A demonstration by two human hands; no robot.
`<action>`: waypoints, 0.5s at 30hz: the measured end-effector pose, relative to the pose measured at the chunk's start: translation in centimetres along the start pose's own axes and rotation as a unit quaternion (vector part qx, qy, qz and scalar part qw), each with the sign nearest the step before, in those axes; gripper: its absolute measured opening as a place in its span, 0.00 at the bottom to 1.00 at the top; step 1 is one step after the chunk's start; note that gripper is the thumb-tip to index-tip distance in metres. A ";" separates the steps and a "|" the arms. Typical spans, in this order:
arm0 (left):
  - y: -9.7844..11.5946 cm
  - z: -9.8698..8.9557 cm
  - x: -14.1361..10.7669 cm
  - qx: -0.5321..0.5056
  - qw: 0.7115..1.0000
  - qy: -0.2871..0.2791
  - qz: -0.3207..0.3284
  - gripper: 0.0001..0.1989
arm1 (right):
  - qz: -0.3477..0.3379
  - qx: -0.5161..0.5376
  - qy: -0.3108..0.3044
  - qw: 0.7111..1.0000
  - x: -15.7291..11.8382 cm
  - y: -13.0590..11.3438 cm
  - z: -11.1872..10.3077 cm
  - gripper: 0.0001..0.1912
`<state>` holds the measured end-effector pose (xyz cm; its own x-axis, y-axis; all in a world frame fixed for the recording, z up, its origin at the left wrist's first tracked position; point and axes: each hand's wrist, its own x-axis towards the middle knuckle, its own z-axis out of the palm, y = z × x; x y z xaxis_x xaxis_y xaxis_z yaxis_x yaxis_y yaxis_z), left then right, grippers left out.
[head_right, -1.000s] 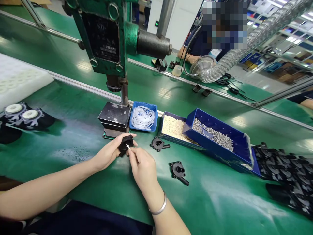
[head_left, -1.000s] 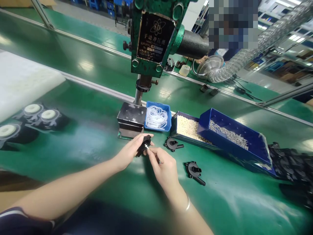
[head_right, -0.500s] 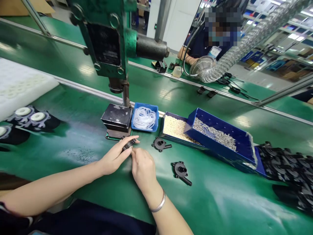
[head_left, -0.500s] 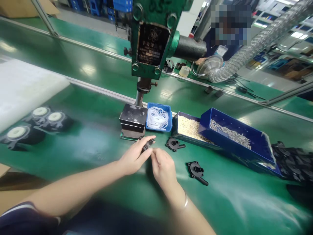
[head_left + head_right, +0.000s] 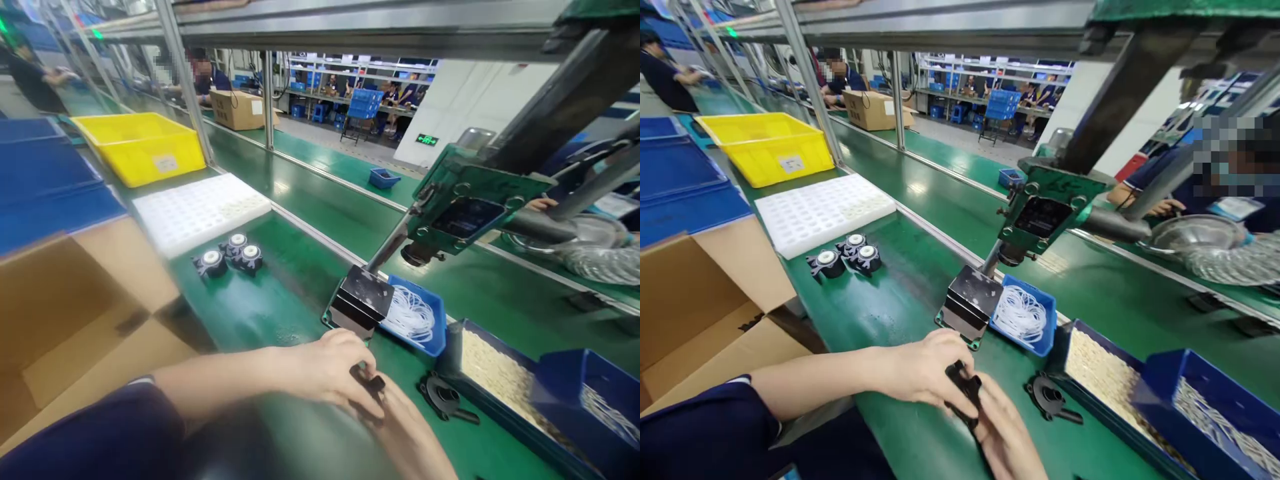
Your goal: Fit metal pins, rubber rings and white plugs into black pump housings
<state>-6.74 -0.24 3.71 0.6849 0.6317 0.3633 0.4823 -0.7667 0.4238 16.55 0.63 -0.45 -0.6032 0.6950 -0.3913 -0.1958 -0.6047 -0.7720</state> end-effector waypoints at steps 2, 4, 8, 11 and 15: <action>-0.7 -2.4 -1.7 0.013 1.000 -0.015 -0.004 0.25 | 0.019 -0.029 0.011 0.999 0.4 0.9 0.1 0.19; -2.6 -5.7 -4.0 0.087 0.993 -0.024 -0.082 0.42 | 0.029 -0.041 0.025 0.998 0.7 1.4 0.1 0.19; -8.9 -11.8 -9.3 0.282 0.900 -0.065 -0.327 0.52 | 0.011 -0.030 0.066 0.997 0.8 1.4 0.0 0.20; -12.0 -13.8 -11.7 0.288 0.876 -0.135 -0.362 0.39 | -0.014 -0.029 0.072 0.997 0.8 0.9 0.1 0.18; -11.1 -12.0 -12.1 0.178 0.929 -0.063 -0.318 0.35 | -0.053 -0.013 0.086 0.995 0.7 0.1 0.1 0.14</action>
<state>-26.92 2.06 4.58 0.2472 0.9687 0.0240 0.9459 -0.2466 0.2110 16.05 1.04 -0.75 -0.4381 0.8121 -0.3854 -0.2291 -0.5155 -0.8257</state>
